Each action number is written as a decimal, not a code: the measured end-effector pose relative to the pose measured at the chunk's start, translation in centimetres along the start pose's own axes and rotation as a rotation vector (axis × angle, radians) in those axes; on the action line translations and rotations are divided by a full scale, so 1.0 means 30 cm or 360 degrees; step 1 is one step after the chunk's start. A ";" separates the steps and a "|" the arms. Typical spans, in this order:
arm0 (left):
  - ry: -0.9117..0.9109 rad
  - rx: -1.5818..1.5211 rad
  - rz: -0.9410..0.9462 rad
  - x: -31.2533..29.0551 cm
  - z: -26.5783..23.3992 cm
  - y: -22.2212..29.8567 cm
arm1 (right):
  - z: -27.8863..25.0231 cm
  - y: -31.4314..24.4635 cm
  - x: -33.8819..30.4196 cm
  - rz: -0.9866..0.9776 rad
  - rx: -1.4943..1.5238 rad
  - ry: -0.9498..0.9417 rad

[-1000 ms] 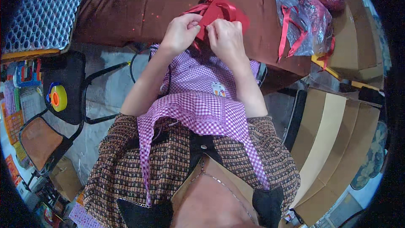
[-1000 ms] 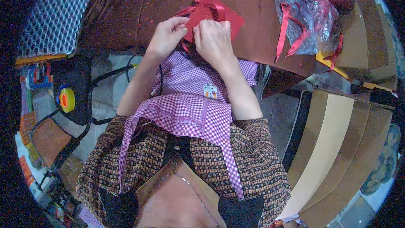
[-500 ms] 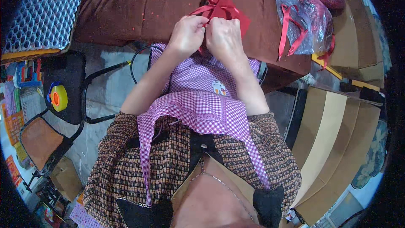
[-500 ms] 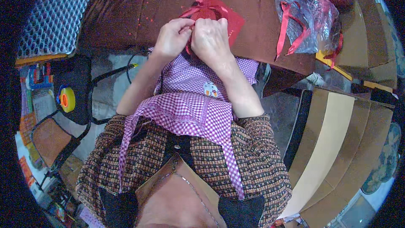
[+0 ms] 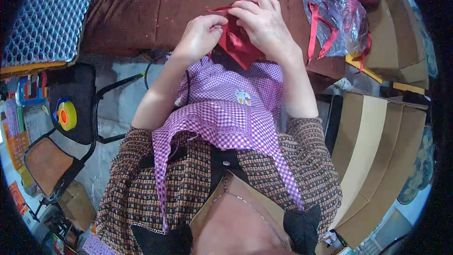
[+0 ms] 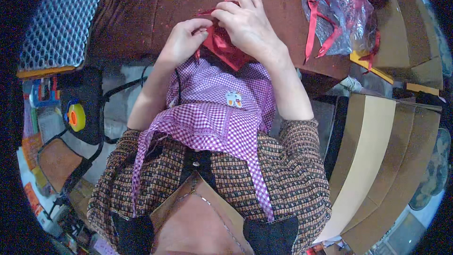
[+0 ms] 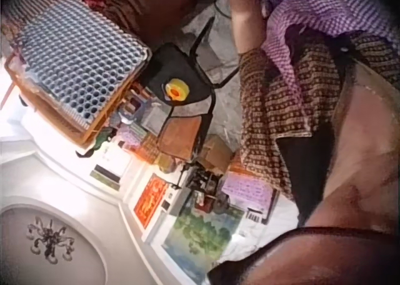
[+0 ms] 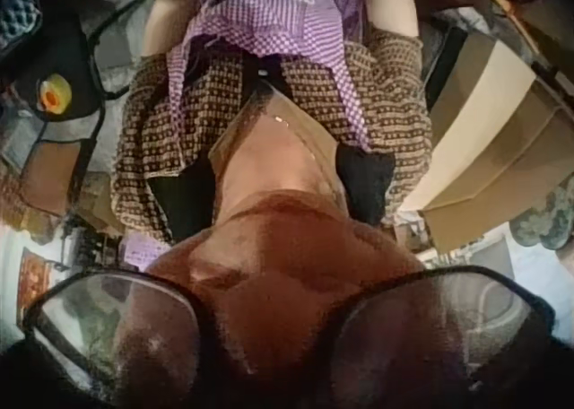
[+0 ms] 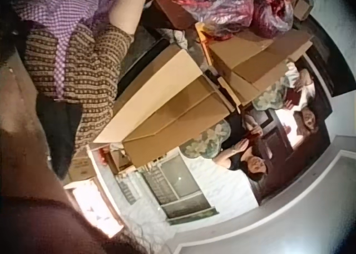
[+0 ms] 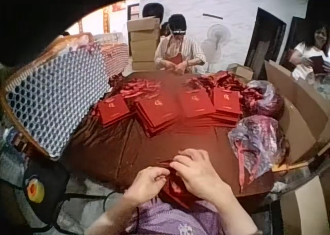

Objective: The person assembles paper gift bags by threading ribbons through their holes to attach handles by hand and stacks the bags on the table.

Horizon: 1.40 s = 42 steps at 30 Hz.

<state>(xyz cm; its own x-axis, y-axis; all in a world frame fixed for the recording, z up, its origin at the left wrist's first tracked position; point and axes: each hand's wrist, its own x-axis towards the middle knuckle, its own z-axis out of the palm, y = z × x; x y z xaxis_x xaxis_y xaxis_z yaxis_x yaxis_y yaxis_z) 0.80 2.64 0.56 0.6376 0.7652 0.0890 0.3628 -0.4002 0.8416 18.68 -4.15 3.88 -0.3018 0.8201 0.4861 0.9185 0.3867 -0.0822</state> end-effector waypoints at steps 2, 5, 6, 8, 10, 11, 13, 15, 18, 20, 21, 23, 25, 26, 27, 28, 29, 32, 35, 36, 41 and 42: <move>-0.0002 0.0021 0.0020 0.003 -0.007 -0.001 | -0.016 0.005 -0.002 0.0031 0.0053 -0.0001; -0.0012 0.0086 0.0171 0.012 -0.003 -0.009 | 0.013 0.006 -0.017 0.0025 0.0029 0.0018; -0.0010 0.0060 0.0198 0.012 -0.001 -0.013 | 0.029 0.007 -0.022 0.0019 0.0018 0.0005; -0.0013 0.0034 0.0228 0.016 -0.001 -0.018 | 0.064 0.028 -0.033 -0.0008 -0.0003 0.0094; -0.0215 -0.0145 0.0149 0.018 -0.015 -0.027 | 0.061 0.033 -0.036 0.0002 0.0112 0.0093; -0.0215 -0.0143 0.0149 0.021 -0.030 -0.027 | 0.058 0.033 -0.037 0.0002 0.0112 0.0095; -0.0371 -0.0221 0.0232 0.038 -0.062 -0.022 | 0.055 0.035 -0.037 -0.0023 0.0204 0.0099; -0.0410 -0.0115 0.0384 0.062 -0.071 -0.039 | 0.048 0.028 -0.037 -0.0032 0.0222 0.0088; -0.0456 0.0058 0.0593 0.070 -0.072 -0.040 | 0.033 0.024 -0.036 -0.0043 0.0263 0.0079; -0.0571 0.0179 0.0637 0.074 -0.075 -0.036 | 0.027 0.024 -0.041 -0.0041 0.0284 0.0080; -0.0642 0.0124 0.0621 0.085 -0.078 -0.036 | 0.025 0.026 -0.042 -0.0043 0.0272 0.0082; -0.0647 0.0103 0.0634 0.084 -0.072 -0.041 | 0.025 0.027 -0.047 -0.0041 0.0261 0.0083; -0.0648 0.0086 0.0646 0.089 -0.063 -0.047 | 0.036 0.032 -0.047 -0.0037 0.0312 0.0088; -0.0614 0.0081 0.0613 0.087 -0.053 -0.046 | 0.043 0.035 -0.047 -0.0037 0.0314 0.0089; -0.0581 0.0075 0.0588 0.083 -0.046 -0.043 | 0.042 0.036 -0.049 -0.0038 0.0315 0.0106; -0.0581 0.0074 0.0594 0.080 -0.041 -0.043 | 0.042 0.037 -0.051 -0.0040 0.0315 0.0124; -0.0567 0.0044 0.0624 0.077 -0.035 -0.046 | 0.038 0.035 -0.056 -0.0041 0.0306 0.0126; -0.0540 0.0030 0.0760 0.079 -0.038 -0.052 | 0.032 0.025 -0.052 -0.0063 0.0219 0.0039; -0.0542 0.0034 0.0649 0.071 -0.025 -0.108 | 0.065 0.003 -0.051 -0.0032 0.0158 0.0149; -0.0593 0.0006 0.0563 0.066 -0.022 -0.113 | 0.066 -0.003 -0.057 -0.0006 0.0164 0.0168; -0.0515 -0.0076 0.0559 0.045 0.000 -0.120 | 0.098 -0.013 -0.071 0.0054 0.0107 0.0144; -0.0428 0.0055 0.0604 0.044 0.008 -0.102 | 0.096 -0.019 -0.065 0.0080 0.0091 0.0123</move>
<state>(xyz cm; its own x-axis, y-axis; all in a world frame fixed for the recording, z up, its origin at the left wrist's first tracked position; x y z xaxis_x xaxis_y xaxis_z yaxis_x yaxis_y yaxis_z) 0.70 4.74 -2.03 0.8815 0.4053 0.2422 0.0892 -0.6467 0.7575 18.01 -4.77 0.48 -0.2331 0.8050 0.5456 0.9154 0.3710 -0.1563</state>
